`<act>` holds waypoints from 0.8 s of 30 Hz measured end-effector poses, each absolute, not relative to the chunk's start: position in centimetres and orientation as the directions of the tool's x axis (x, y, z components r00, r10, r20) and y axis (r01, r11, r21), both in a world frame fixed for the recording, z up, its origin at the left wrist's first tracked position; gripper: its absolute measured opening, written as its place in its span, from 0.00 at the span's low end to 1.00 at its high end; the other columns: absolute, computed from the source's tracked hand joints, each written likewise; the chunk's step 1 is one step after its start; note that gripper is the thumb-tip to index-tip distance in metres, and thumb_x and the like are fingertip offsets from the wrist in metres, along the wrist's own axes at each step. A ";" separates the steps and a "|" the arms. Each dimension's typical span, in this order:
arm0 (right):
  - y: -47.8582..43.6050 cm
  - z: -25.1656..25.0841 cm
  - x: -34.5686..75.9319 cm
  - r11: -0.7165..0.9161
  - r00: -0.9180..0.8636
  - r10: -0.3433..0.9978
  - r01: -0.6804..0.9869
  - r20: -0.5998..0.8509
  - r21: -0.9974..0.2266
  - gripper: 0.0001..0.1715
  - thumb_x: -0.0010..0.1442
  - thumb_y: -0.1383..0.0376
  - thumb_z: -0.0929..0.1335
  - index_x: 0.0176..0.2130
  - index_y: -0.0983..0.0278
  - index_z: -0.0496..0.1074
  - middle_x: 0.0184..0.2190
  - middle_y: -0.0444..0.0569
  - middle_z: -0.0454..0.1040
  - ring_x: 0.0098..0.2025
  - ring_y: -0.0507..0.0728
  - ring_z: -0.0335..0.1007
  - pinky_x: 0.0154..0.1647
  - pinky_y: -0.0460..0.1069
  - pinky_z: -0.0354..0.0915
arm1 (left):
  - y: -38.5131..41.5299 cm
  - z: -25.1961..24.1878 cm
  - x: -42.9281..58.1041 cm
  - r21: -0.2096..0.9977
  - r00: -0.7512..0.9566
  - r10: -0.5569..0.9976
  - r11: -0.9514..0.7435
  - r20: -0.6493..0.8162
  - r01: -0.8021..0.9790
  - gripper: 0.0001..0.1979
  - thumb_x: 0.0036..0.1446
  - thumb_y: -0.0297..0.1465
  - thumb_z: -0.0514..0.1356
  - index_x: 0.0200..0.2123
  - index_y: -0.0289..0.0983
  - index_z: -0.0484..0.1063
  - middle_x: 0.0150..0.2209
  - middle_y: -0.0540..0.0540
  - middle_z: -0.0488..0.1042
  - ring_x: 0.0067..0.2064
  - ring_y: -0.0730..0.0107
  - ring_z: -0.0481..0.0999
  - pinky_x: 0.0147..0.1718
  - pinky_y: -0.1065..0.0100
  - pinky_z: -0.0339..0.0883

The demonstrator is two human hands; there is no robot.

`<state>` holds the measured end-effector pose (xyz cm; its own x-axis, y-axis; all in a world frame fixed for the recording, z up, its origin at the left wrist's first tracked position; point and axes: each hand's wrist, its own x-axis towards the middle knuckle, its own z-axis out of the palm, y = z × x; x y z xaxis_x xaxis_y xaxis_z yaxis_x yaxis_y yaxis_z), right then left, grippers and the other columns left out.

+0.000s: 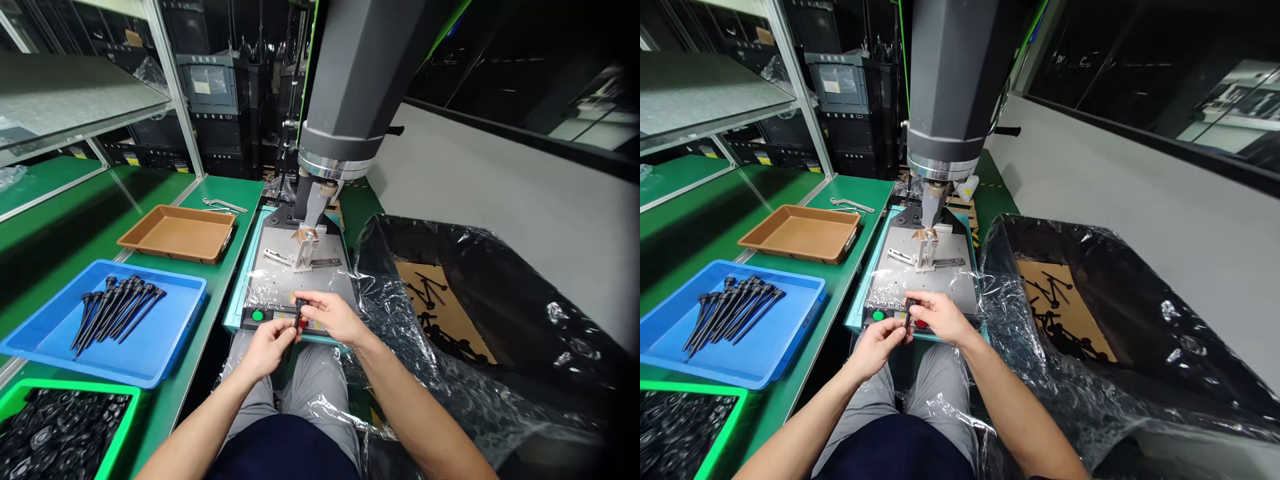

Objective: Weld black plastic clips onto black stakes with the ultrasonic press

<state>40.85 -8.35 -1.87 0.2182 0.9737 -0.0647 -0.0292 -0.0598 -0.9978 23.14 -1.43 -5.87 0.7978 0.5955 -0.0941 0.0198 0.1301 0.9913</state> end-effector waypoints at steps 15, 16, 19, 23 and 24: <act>3.2 -3.8 53.0 -0.055 0.581 0.720 0.594 0.381 -0.803 0.24 0.53 0.58 0.67 0.49 0.63 0.75 0.44 0.54 0.73 0.36 0.57 0.71 0.44 0.54 0.68 | -0.9 -9.6 22.1 0.974 0.712 0.666 0.181 -0.222 0.134 0.18 0.50 0.39 0.65 0.42 0.36 0.76 0.43 0.40 0.79 0.45 0.58 0.76 0.50 0.56 0.66; 3.6 -3.9 53.2 -0.069 0.585 0.728 0.581 0.358 -0.811 0.24 0.53 0.58 0.67 0.48 0.63 0.75 0.44 0.54 0.73 0.36 0.57 0.71 0.43 0.54 0.68 | -0.9 -9.6 22.0 0.971 0.702 0.672 0.198 -0.236 0.137 0.18 0.50 0.40 0.65 0.41 0.36 0.76 0.42 0.41 0.79 0.45 0.58 0.77 0.50 0.56 0.66; 4.9 -4.1 53.9 -0.074 0.569 0.755 0.567 0.325 -0.821 0.21 0.52 0.58 0.69 0.45 0.63 0.76 0.41 0.53 0.75 0.36 0.58 0.72 0.41 0.54 0.68 | -0.6 -9.6 21.8 0.962 0.685 0.676 0.215 -0.272 0.169 0.18 0.48 0.42 0.65 0.39 0.36 0.77 0.40 0.41 0.80 0.43 0.59 0.77 0.48 0.57 0.67; 6.0 -4.2 54.5 -0.047 0.521 0.798 0.557 0.304 -0.829 0.21 0.52 0.58 0.69 0.43 0.66 0.75 0.35 0.51 0.77 0.34 0.59 0.72 0.37 0.52 0.68 | -0.4 -9.9 21.6 0.956 0.690 0.662 0.218 -0.294 0.198 0.19 0.48 0.43 0.65 0.38 0.35 0.77 0.38 0.42 0.80 0.41 0.60 0.77 0.45 0.59 0.68; 6.1 -4.1 54.6 -0.038 0.505 0.808 0.557 0.303 -0.829 0.21 0.52 0.57 0.69 0.43 0.66 0.75 0.36 0.51 0.78 0.35 0.59 0.73 0.37 0.52 0.68 | -0.4 -10.0 21.6 0.955 0.689 0.661 0.220 -0.296 0.199 0.19 0.48 0.43 0.65 0.37 0.35 0.77 0.38 0.42 0.80 0.41 0.60 0.77 0.45 0.60 0.68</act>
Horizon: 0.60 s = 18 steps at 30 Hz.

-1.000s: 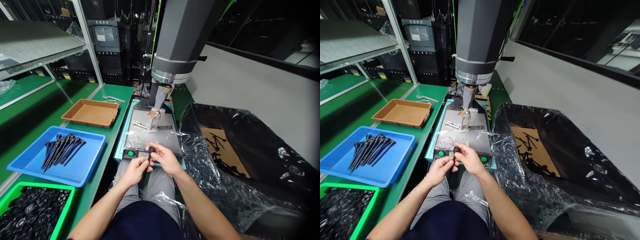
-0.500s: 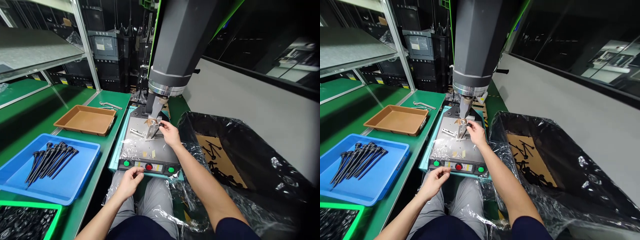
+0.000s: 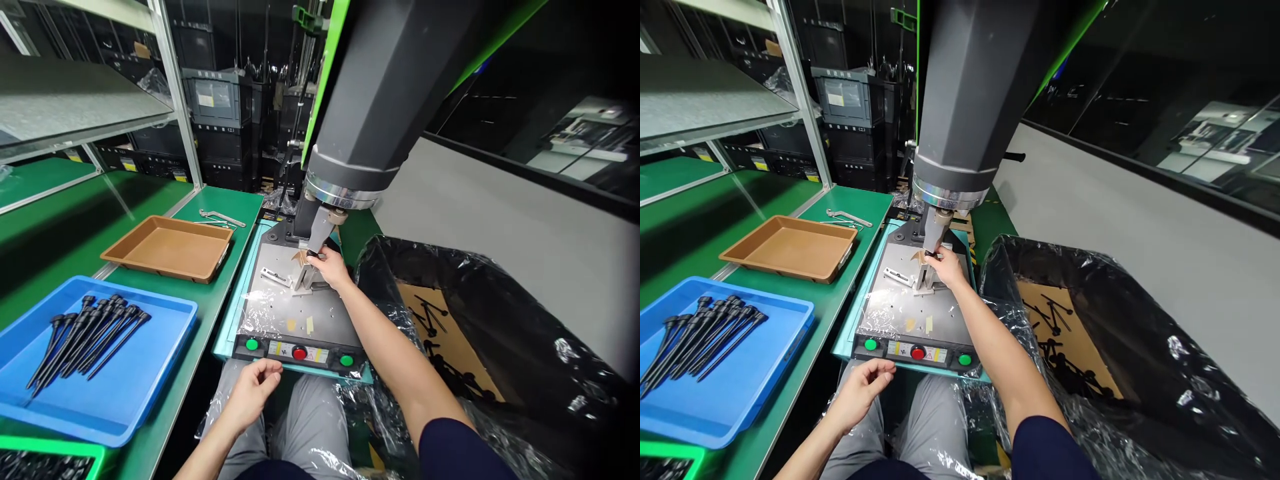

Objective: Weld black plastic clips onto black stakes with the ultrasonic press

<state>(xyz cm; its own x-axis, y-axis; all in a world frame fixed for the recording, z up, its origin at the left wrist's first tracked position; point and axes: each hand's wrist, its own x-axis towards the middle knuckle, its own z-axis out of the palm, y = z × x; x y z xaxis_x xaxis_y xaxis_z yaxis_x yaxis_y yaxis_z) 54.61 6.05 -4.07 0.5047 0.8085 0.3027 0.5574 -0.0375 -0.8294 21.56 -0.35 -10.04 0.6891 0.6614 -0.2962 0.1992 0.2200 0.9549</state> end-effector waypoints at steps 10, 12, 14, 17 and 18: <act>5.5 -3.3 55.7 0.003 0.456 0.832 0.566 0.316 -0.824 0.16 0.53 0.56 0.67 0.37 0.64 0.76 0.36 0.51 0.76 0.37 0.60 0.73 0.39 0.52 0.67 | 0.0 -11.2 21.1 0.940 0.691 0.637 0.250 -0.341 0.233 0.20 0.49 0.44 0.64 0.40 0.35 0.77 0.41 0.40 0.80 0.43 0.58 0.77 0.47 0.58 0.67; 5.8 -3.7 55.7 0.008 0.466 0.823 0.561 0.324 -0.828 0.17 0.52 0.55 0.68 0.37 0.64 0.76 0.38 0.51 0.75 0.37 0.59 0.73 0.39 0.52 0.68 | 0.1 -11.3 21.2 0.943 0.697 0.635 0.242 -0.333 0.231 0.20 0.49 0.44 0.64 0.39 0.35 0.77 0.40 0.40 0.80 0.43 0.57 0.77 0.47 0.58 0.67; 6.2 -4.2 55.5 0.005 0.485 0.806 0.568 0.339 -0.823 0.17 0.52 0.54 0.68 0.35 0.64 0.75 0.39 0.52 0.74 0.38 0.59 0.72 0.40 0.52 0.69 | 0.0 -11.4 21.2 0.945 0.697 0.638 0.237 -0.327 0.226 0.20 0.49 0.44 0.64 0.39 0.35 0.77 0.40 0.40 0.80 0.43 0.58 0.77 0.47 0.59 0.67; 6.6 -4.9 54.9 -0.027 0.520 0.775 0.594 0.358 -0.804 0.18 0.53 0.53 0.67 0.35 0.65 0.73 0.41 0.53 0.73 0.41 0.59 0.71 0.40 0.51 0.69 | 0.0 -11.7 21.3 0.950 0.694 0.649 0.225 -0.313 0.218 0.19 0.49 0.44 0.65 0.38 0.35 0.78 0.39 0.40 0.80 0.42 0.58 0.77 0.45 0.59 0.68; 6.7 -5.0 54.7 -0.047 0.530 0.768 0.606 0.359 -0.794 0.19 0.53 0.52 0.67 0.35 0.65 0.73 0.42 0.54 0.73 0.41 0.59 0.71 0.40 0.51 0.69 | 0.0 -11.8 21.3 0.952 0.693 0.653 0.220 -0.307 0.214 0.19 0.49 0.44 0.64 0.38 0.35 0.78 0.39 0.40 0.80 0.42 0.59 0.77 0.45 0.59 0.68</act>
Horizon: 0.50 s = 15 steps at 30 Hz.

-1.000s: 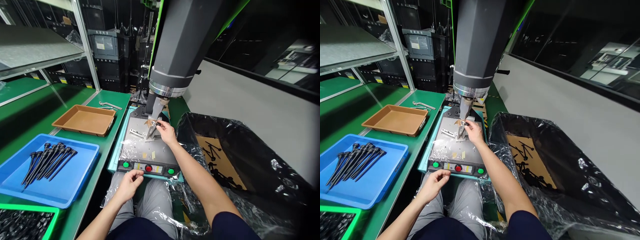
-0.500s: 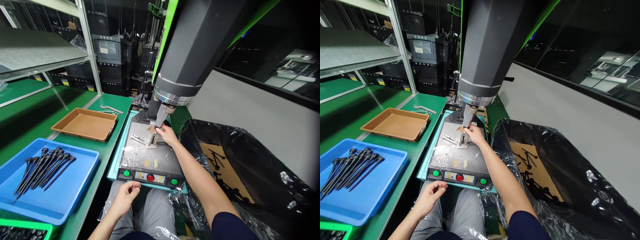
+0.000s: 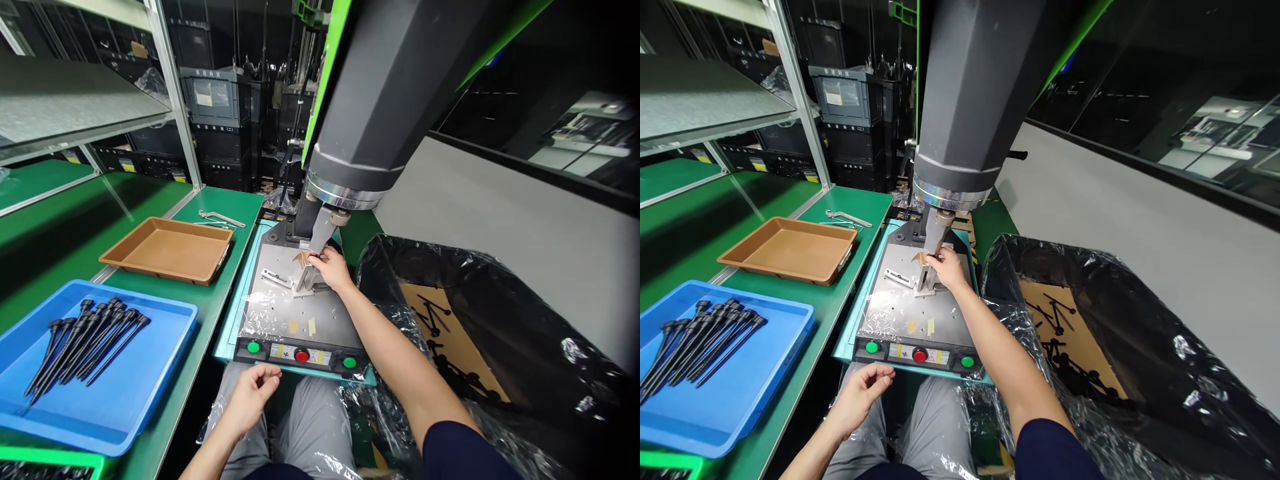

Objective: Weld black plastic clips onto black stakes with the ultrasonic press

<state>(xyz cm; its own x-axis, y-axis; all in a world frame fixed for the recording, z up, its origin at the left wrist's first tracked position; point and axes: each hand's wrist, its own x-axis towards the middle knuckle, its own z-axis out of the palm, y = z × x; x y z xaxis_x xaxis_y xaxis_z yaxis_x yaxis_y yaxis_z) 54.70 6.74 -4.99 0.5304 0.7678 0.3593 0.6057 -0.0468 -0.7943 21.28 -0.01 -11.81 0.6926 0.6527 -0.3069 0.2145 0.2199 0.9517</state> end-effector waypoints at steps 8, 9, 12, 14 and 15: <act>2.2 -3.9 56.3 -0.401 0.616 0.762 0.691 0.199 -0.601 0.18 0.63 0.60 0.60 0.46 0.65 0.72 0.46 0.57 0.74 0.49 0.62 0.69 0.51 0.55 0.63 | 3.7 -10.7 20.7 0.981 0.538 0.835 0.011 -0.116 0.194 0.18 0.55 0.42 0.60 0.42 0.36 0.76 0.44 0.41 0.78 0.47 0.58 0.76 0.50 0.60 0.66; 1.2 -4.0 56.7 -0.456 0.618 0.774 0.697 0.140 -0.553 0.16 0.61 0.60 0.62 0.43 0.66 0.73 0.45 0.59 0.75 0.49 0.64 0.69 0.51 0.57 0.62 | 4.7 -10.6 20.8 0.974 0.471 0.879 -0.045 -0.067 0.223 0.18 0.55 0.42 0.59 0.43 0.36 0.76 0.45 0.41 0.78 0.48 0.58 0.75 0.50 0.60 0.66; -1.0 -4.9 57.4 -0.562 0.597 0.801 0.718 -0.050 -0.411 0.14 0.55 0.58 0.69 0.35 0.67 0.76 0.40 0.63 0.76 0.47 0.71 0.70 0.49 0.62 0.61 | 7.8 -10.8 21.8 0.913 0.296 0.953 -0.180 0.069 0.367 0.20 0.56 0.41 0.58 0.47 0.35 0.73 0.51 0.38 0.74 0.52 0.56 0.73 0.51 0.61 0.64; -1.5 -5.7 57.4 -0.581 0.570 0.809 0.738 -0.144 -0.345 0.17 0.53 0.54 0.70 0.34 0.67 0.77 0.39 0.62 0.77 0.46 0.72 0.71 0.47 0.61 0.61 | 9.8 -11.5 22.8 0.865 0.250 0.966 -0.177 0.063 0.469 0.25 0.53 0.41 0.60 0.51 0.33 0.71 0.53 0.35 0.72 0.54 0.53 0.71 0.51 0.59 0.63; -1.6 -6.0 57.3 -0.580 0.554 0.813 0.748 -0.176 -0.324 0.19 0.52 0.53 0.71 0.34 0.66 0.77 0.38 0.61 0.77 0.45 0.70 0.71 0.46 0.59 0.62 | 10.7 -11.9 23.4 0.861 0.235 0.972 -0.125 0.006 0.493 0.27 0.51 0.43 0.62 0.51 0.32 0.70 0.51 0.34 0.73 0.53 0.52 0.71 0.50 0.59 0.63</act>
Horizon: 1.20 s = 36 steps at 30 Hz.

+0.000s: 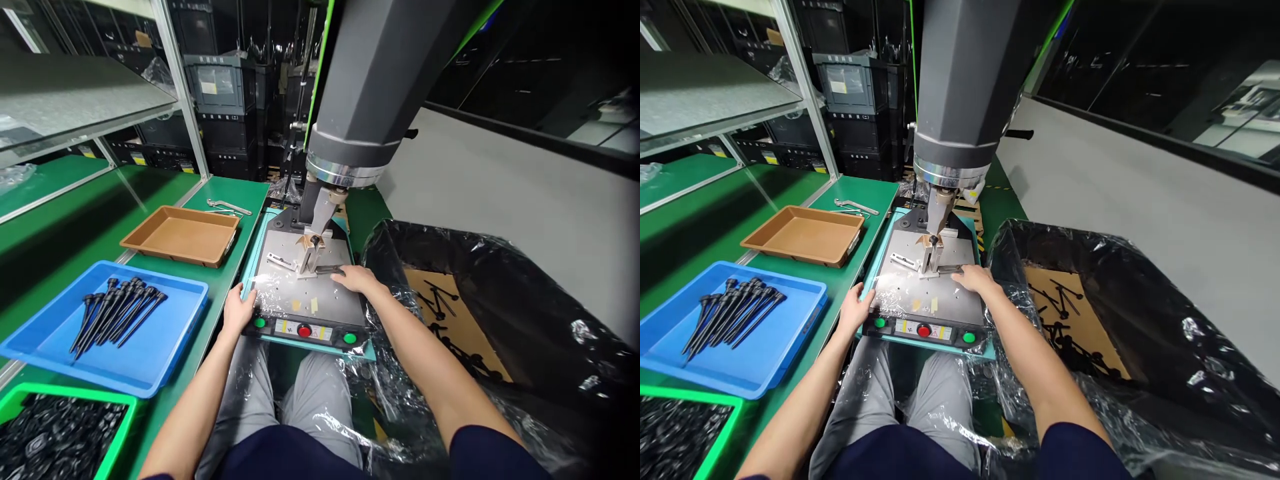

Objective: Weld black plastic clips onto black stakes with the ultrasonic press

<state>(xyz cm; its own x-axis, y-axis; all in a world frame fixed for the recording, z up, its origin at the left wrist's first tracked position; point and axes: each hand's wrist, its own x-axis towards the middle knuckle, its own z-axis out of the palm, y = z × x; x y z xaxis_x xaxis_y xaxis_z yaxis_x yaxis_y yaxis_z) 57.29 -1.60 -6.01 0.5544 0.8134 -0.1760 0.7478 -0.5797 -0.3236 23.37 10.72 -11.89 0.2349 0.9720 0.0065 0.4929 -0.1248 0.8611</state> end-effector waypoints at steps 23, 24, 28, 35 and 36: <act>-0.2 0.4 63.3 -0.213 0.380 0.915 0.740 0.135 -0.638 0.17 0.54 0.54 0.65 0.30 0.64 0.74 0.21 0.46 0.73 0.21 0.52 0.63 0.23 0.46 0.56 | 17.8 -2.3 28.8 0.994 0.496 0.864 0.049 -0.091 0.096 0.17 0.43 0.41 0.66 0.23 0.37 0.64 0.17 0.54 0.66 0.17 0.79 0.63 0.16 0.75 0.51; 0.2 0.6 63.8 -0.219 0.392 0.908 0.745 0.147 -0.630 0.17 0.54 0.53 0.66 0.30 0.64 0.74 0.22 0.46 0.73 0.22 0.52 0.63 0.24 0.46 0.56 | 18.4 -1.8 29.5 0.994 0.499 0.862 0.041 -0.088 0.105 0.17 0.44 0.41 0.66 0.23 0.37 0.64 0.17 0.54 0.66 0.16 0.79 0.62 0.16 0.75 0.50; 1.5 1.3 65.9 -0.252 0.425 0.886 0.775 0.184 -0.580 0.17 0.55 0.53 0.66 0.29 0.63 0.74 0.22 0.46 0.75 0.24 0.53 0.66 0.25 0.46 0.56 | 20.9 -0.5 32.4 0.992 0.514 0.856 -0.012 -0.055 0.127 0.15 0.46 0.39 0.65 0.23 0.37 0.63 0.18 0.53 0.68 0.15 0.80 0.61 0.16 0.75 0.52; 3.0 1.8 68.7 -0.378 0.513 0.837 0.795 0.192 -0.475 0.18 0.58 0.53 0.65 0.27 0.62 0.73 0.23 0.47 0.75 0.27 0.55 0.68 0.25 0.46 0.54 | 24.7 0.1 37.2 0.974 0.523 0.851 -0.155 0.048 0.164 0.14 0.48 0.38 0.64 0.22 0.37 0.65 0.18 0.52 0.70 0.16 0.78 0.62 0.18 0.74 0.56; 3.1 1.7 69.0 -0.395 0.524 0.830 0.794 0.190 -0.461 0.18 0.59 0.53 0.65 0.28 0.62 0.74 0.23 0.47 0.76 0.27 0.55 0.68 0.25 0.47 0.54 | 25.1 0.1 37.7 0.970 0.521 0.852 -0.170 0.056 0.173 0.14 0.48 0.38 0.64 0.22 0.37 0.65 0.18 0.51 0.71 0.16 0.77 0.62 0.19 0.73 0.56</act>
<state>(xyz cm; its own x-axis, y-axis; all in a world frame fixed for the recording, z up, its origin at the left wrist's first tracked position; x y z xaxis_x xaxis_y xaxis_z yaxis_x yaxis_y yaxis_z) 68.96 3.15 1.73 0.5237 0.8305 0.1900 0.7943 -0.3953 -0.4613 37.68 25.12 0.10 0.5207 0.8519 0.0559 0.1734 -0.1697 0.9701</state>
